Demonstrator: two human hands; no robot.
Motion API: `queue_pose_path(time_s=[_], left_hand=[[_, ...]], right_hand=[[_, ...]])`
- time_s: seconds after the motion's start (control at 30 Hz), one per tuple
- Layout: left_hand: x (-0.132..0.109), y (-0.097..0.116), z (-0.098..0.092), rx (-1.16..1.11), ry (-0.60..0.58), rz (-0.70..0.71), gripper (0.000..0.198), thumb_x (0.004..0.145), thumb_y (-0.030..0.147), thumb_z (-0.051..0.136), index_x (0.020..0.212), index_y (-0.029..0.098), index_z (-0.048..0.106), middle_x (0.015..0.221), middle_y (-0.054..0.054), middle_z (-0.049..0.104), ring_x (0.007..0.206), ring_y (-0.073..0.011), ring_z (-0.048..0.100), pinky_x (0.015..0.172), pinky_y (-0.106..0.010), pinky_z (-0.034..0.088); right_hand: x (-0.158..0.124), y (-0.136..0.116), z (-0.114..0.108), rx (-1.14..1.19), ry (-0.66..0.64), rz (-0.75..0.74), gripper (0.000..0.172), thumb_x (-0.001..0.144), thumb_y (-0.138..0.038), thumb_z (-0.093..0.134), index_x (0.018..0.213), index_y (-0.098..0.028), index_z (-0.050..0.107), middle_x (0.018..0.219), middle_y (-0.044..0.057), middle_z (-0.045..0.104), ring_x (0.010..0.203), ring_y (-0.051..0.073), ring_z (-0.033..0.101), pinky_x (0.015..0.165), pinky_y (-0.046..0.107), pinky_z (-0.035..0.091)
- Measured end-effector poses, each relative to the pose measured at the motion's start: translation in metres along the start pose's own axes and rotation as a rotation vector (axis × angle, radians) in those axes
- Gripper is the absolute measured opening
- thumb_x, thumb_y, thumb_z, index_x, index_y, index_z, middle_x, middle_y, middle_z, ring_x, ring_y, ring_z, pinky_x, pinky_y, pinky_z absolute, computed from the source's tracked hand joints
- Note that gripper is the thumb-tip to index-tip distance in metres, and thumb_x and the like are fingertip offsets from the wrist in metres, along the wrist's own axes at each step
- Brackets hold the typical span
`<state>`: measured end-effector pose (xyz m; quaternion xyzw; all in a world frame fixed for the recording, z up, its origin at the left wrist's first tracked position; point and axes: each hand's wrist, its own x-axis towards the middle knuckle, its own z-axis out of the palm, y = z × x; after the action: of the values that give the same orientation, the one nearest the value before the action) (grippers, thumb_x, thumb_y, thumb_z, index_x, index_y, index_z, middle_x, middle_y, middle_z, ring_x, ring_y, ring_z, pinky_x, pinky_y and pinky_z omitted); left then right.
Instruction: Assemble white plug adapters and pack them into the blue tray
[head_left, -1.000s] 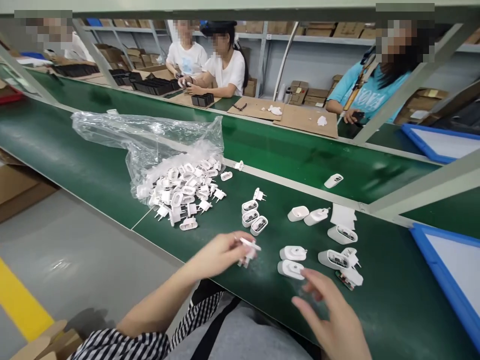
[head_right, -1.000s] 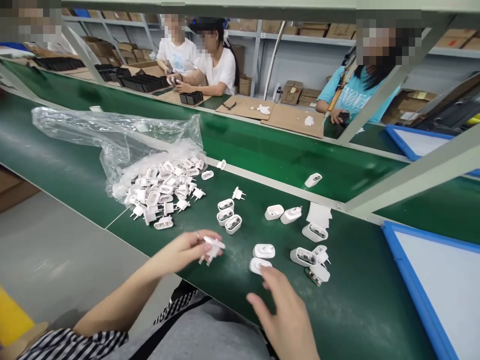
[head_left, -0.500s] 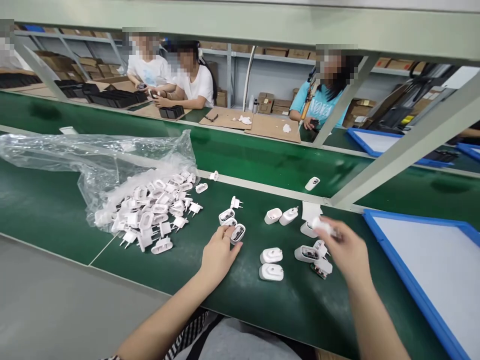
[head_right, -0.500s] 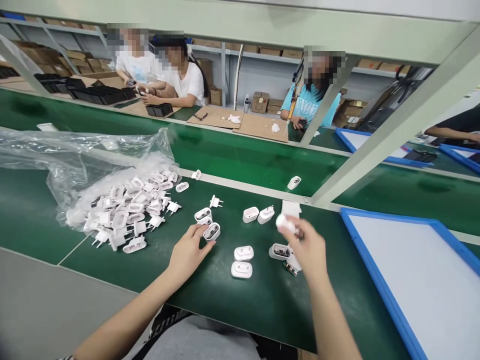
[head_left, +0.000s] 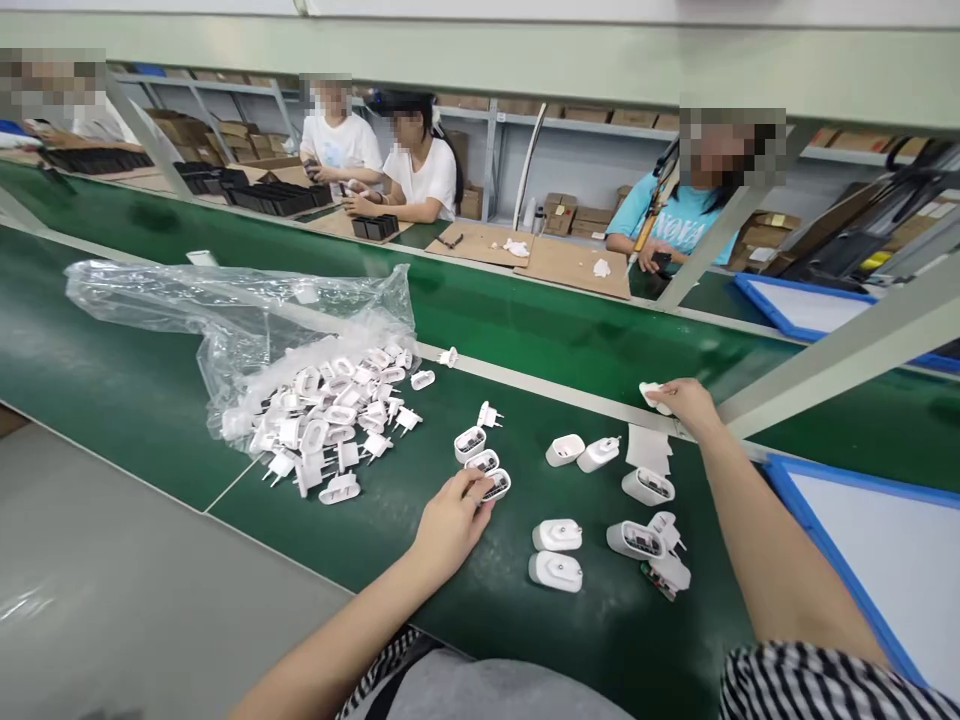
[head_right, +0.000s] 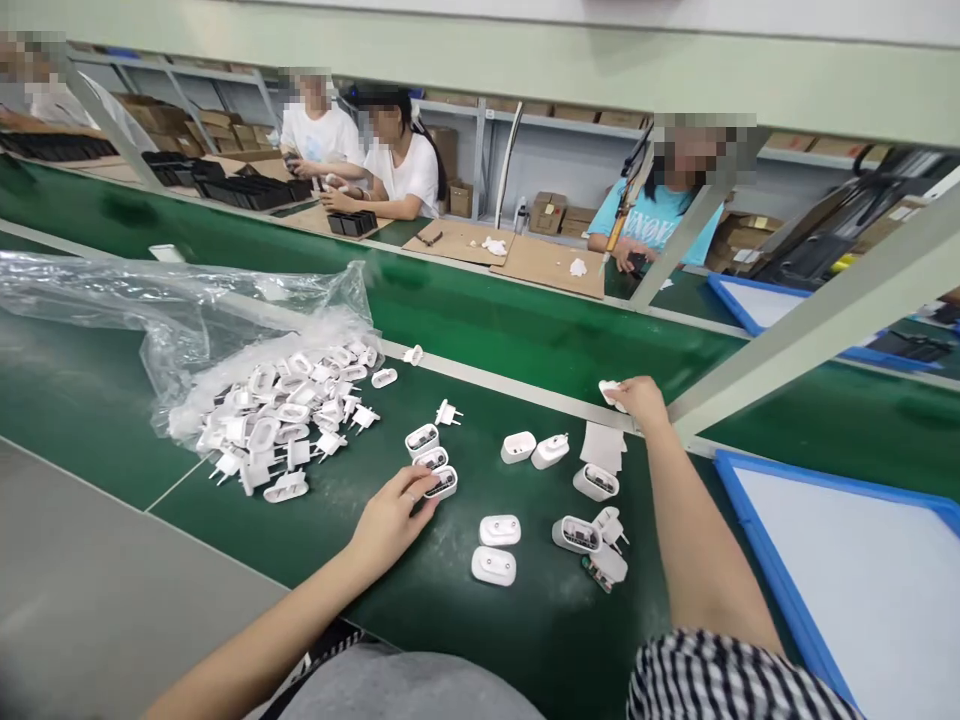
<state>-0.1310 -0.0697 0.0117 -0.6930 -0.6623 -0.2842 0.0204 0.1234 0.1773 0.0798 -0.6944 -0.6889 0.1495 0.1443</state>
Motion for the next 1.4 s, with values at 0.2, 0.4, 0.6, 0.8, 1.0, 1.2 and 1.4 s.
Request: queue_pose_path(time_s=[0.2, 0.4, 0.6, 0.8, 1.0, 1.2, 1.4], left_hand=[[-0.002, 0.003, 0.000, 0.021, -0.017, 0.007, 0.019, 0.071, 0.019, 0.045, 0.089, 0.020, 0.053, 0.092, -0.003, 0.054, 0.077, -0.0135, 0.055, 0.063, -0.023, 0.047], [-0.001, 0.007, 0.002, -0.023, -0.028, 0.012, 0.015, 0.070, 0.020, 0.049, 0.084, 0.019, 0.054, 0.093, -0.003, 0.055, 0.080, -0.0142, 0.054, 0.069, -0.024, 0.046], [-0.011, 0.010, -0.023, -0.164, -0.303, -0.053, 0.025, 0.067, 0.017, 0.051, 0.092, 0.018, 0.048, 0.089, -0.002, 0.057, 0.082, -0.0152, 0.053, 0.069, -0.026, 0.045], [-0.042, 0.018, -0.035, -0.441, -0.532, -0.009, 0.033, 0.064, 0.014, 0.051, 0.096, 0.022, 0.046, 0.091, 0.000, 0.056, 0.085, -0.0132, 0.051, 0.075, -0.026, 0.041], [-0.054, 0.029, -0.024, -0.646, -0.536, 0.070, 0.030, 0.065, 0.018, 0.052, 0.095, 0.020, 0.047, 0.091, -0.001, 0.057, 0.084, -0.0125, 0.049, 0.075, -0.026, 0.040], [-0.060, 0.028, -0.019, -0.680, -0.423, 0.096, 0.023, 0.067, 0.020, 0.051, 0.090, 0.019, 0.050, 0.088, -0.001, 0.058, 0.081, -0.0113, 0.049, 0.073, -0.025, 0.041], [-0.063, 0.028, -0.016, -0.617, -0.359, 0.150, 0.027, 0.070, 0.025, 0.050, 0.096, 0.019, 0.048, 0.091, -0.002, 0.058, 0.082, -0.0115, 0.050, 0.073, -0.025, 0.042]], right_hand=[[-0.156, -0.032, -0.024, 0.168, 0.009, -0.493, 0.020, 0.058, -0.041, 0.054, 0.060, -0.022, 0.060, 0.099, 0.004, 0.052, 0.085, 0.019, 0.053, 0.063, 0.025, 0.045], [-0.266, -0.012, 0.015, 0.023, -0.184, -0.356, 0.019, 0.067, -0.037, 0.048, 0.060, -0.024, 0.059, 0.099, 0.003, 0.054, 0.057, 0.012, 0.058, 0.041, 0.020, 0.045], [-0.271, -0.001, 0.047, 0.045, 0.149, -0.388, 0.019, 0.066, -0.037, 0.051, 0.062, -0.020, 0.058, 0.112, 0.010, 0.046, 0.100, 0.028, 0.045, 0.073, 0.040, 0.043], [-0.301, -0.026, 0.037, 0.389, 0.000, -0.540, 0.014, 0.072, -0.021, 0.048, 0.086, -0.022, 0.046, 0.090, 0.004, 0.059, 0.080, 0.013, 0.056, 0.064, 0.022, 0.047], [-0.303, -0.043, 0.070, 0.317, -0.056, -0.676, 0.019, 0.073, -0.012, 0.042, 0.088, -0.020, 0.051, 0.093, 0.005, 0.058, 0.082, 0.015, 0.053, 0.069, 0.027, 0.045], [-0.302, -0.045, 0.068, 0.244, -0.052, -0.691, 0.021, 0.071, -0.011, 0.044, 0.088, -0.020, 0.054, 0.089, 0.004, 0.059, 0.076, 0.014, 0.051, 0.066, 0.028, 0.044], [-0.301, -0.042, 0.070, 0.274, -0.063, -0.652, 0.019, 0.074, -0.016, 0.045, 0.089, -0.020, 0.054, 0.089, 0.004, 0.060, 0.080, 0.014, 0.053, 0.068, 0.027, 0.045]])
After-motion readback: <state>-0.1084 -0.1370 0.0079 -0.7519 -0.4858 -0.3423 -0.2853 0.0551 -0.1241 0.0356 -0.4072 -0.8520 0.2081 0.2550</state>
